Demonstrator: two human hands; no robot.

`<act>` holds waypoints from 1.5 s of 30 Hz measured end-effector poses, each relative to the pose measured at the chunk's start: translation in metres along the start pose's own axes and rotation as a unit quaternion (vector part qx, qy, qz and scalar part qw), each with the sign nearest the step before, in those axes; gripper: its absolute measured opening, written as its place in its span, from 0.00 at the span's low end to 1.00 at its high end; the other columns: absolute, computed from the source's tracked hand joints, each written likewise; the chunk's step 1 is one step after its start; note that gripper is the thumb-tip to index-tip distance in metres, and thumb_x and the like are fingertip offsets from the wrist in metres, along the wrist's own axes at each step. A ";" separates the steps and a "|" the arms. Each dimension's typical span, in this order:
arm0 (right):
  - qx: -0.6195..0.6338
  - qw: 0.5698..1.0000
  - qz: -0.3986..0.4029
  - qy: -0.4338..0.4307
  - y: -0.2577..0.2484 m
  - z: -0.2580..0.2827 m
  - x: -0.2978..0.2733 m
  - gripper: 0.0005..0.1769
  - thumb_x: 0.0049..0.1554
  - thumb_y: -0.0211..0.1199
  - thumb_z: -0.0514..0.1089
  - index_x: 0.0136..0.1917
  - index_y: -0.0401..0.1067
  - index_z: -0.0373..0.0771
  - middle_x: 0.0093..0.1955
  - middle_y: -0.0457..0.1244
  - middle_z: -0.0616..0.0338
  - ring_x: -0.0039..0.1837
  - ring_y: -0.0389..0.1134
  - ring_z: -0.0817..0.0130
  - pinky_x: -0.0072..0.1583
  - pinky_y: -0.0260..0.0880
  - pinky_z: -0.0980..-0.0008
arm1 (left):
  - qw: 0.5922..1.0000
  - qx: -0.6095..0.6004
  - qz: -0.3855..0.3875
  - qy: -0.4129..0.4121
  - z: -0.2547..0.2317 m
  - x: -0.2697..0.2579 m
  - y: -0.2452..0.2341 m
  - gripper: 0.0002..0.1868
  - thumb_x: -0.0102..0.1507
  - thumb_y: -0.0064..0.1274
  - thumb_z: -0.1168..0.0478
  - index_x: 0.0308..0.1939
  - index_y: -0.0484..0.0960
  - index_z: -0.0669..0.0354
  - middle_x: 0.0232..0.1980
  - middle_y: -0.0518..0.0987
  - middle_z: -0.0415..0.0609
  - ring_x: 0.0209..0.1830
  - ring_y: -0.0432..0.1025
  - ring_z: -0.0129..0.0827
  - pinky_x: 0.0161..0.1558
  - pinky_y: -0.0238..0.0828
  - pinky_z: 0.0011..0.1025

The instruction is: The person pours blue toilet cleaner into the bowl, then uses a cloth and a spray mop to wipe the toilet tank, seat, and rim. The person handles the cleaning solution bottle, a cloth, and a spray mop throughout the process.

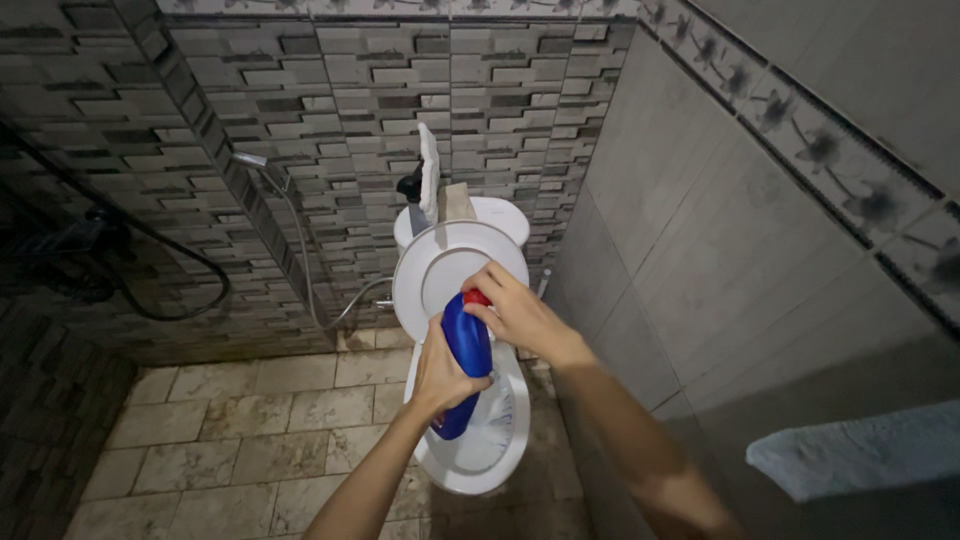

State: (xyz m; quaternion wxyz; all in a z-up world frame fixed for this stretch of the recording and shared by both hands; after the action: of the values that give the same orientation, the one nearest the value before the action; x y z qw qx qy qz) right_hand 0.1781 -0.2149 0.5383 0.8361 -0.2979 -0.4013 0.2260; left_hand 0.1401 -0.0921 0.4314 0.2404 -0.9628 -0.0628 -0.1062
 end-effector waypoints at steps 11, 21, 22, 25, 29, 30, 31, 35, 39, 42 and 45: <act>-0.145 0.986 -0.087 0.013 0.015 -0.038 0.000 0.12 0.60 0.65 0.51 0.44 0.68 0.43 0.36 0.64 0.51 0.39 0.69 0.49 0.41 0.70 0.54 | 0.999 -0.025 0.048 0.006 -0.003 0.006 0.002 0.60 0.33 0.74 0.59 0.67 0.58 0.59 0.53 0.75 0.59 0.51 0.75 0.51 0.53 0.73 0.42; -0.132 0.933 -0.200 0.267 0.034 -0.064 -0.004 0.12 0.60 0.61 0.53 0.45 0.69 0.44 0.31 0.65 0.44 0.38 0.68 0.39 0.40 0.65 0.44 | 0.994 0.054 -0.092 -0.025 -0.001 -0.002 0.016 0.61 0.35 0.74 0.60 0.67 0.55 0.68 0.57 0.70 0.67 0.59 0.65 0.63 0.60 0.62 0.51; -0.111 0.937 -0.195 0.268 0.034 -0.066 -0.005 0.13 0.59 0.60 0.54 0.44 0.68 0.43 0.32 0.66 0.46 0.38 0.69 0.40 0.40 0.65 0.45 | 0.994 0.053 -0.083 -0.043 0.001 -0.002 0.017 0.62 0.34 0.74 0.60 0.67 0.55 0.68 0.57 0.70 0.67 0.59 0.65 0.63 0.60 0.61 0.51; -0.075 0.948 -0.128 0.281 0.032 -0.076 -0.012 0.18 0.58 0.62 0.58 0.42 0.69 0.40 0.33 0.68 0.49 0.37 0.70 0.44 0.39 0.67 0.48 | 0.993 0.083 -0.080 -0.007 -0.003 -0.008 0.017 0.58 0.39 0.71 0.60 0.69 0.56 0.68 0.60 0.70 0.67 0.59 0.65 0.64 0.59 0.61 0.52; 0.021 0.883 0.131 0.450 0.036 -0.103 -0.032 0.29 0.51 0.69 0.66 0.49 0.71 0.39 0.34 0.69 0.44 0.36 0.72 0.52 0.40 0.72 0.55 | 0.990 0.132 -0.021 0.034 0.008 -0.011 0.032 0.59 0.37 0.72 0.60 0.68 0.58 0.68 0.59 0.70 0.66 0.60 0.63 0.63 0.60 0.58 0.51; 0.078 0.829 0.199 0.517 0.042 -0.106 -0.048 0.33 0.48 0.70 0.67 0.54 0.71 0.39 0.34 0.69 0.42 0.35 0.73 0.53 0.40 0.74 0.56 | 0.987 0.136 -0.026 0.076 0.006 -0.012 0.039 0.58 0.37 0.72 0.60 0.67 0.58 0.70 0.59 0.70 0.66 0.60 0.63 0.63 0.61 0.58 0.51; 0.075 0.828 0.214 0.512 0.042 -0.107 -0.051 0.35 0.46 0.72 0.66 0.52 0.73 0.35 0.35 0.70 0.45 0.35 0.74 0.55 0.40 0.75 0.58 | 0.983 0.137 -0.031 0.119 0.004 -0.012 0.046 0.58 0.37 0.71 0.60 0.67 0.59 0.71 0.60 0.69 0.67 0.61 0.63 0.63 0.61 0.58 0.51; 0.008 0.871 0.240 0.429 0.051 -0.131 -0.071 0.36 0.42 0.72 0.68 0.45 0.80 0.31 0.34 0.70 0.46 0.37 0.75 0.57 0.42 0.75 0.62 | 0.985 0.107 -0.009 0.132 0.017 -0.012 0.075 0.52 0.43 0.69 0.60 0.69 0.62 0.65 0.62 0.71 0.62 0.64 0.64 0.59 0.66 0.58 0.49; -0.079 0.901 0.178 0.388 0.055 -0.191 -0.105 0.37 0.42 0.74 0.69 0.41 0.78 0.30 0.37 0.69 0.39 0.41 0.74 0.47 0.47 0.74 0.56 | 0.979 0.166 0.114 0.034 0.032 0.017 0.123 0.64 0.42 0.77 0.54 0.74 0.52 0.63 0.69 0.64 0.63 0.71 0.57 0.59 0.67 0.47 0.55; -0.127 0.866 0.213 0.434 0.062 -0.273 -0.144 0.37 0.43 0.72 0.71 0.39 0.80 0.32 0.40 0.68 0.38 0.46 0.72 0.42 0.50 0.73 0.50 | 0.948 0.178 0.237 -0.114 0.084 0.038 0.170 0.71 0.43 0.79 0.52 0.78 0.44 0.55 0.76 0.56 0.58 0.75 0.51 0.55 0.69 0.42 0.57; -0.155 0.867 0.155 0.447 0.073 -0.347 -0.172 0.32 0.44 0.72 0.67 0.38 0.78 0.33 0.42 0.69 0.40 0.46 0.72 0.42 0.50 0.72 0.47 | 0.935 0.105 0.256 -0.222 0.192 0.030 0.211 0.64 0.48 0.76 0.53 0.77 0.46 0.53 0.71 0.61 0.57 0.70 0.59 0.50 0.65 0.54 0.52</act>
State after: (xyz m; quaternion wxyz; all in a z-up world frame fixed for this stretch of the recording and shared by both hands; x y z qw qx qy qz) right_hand 0.3489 -0.3780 0.2224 0.8235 -0.5510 0.0371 0.1300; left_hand 0.2392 -0.1840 0.1785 0.3388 -0.9146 0.1235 0.1831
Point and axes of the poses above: each hand's wrist, its own x-axis towards the middle knuckle, its own y-axis out of the palm, z = x × y, the point moved 8 cm from there along x, towards the middle knuckle
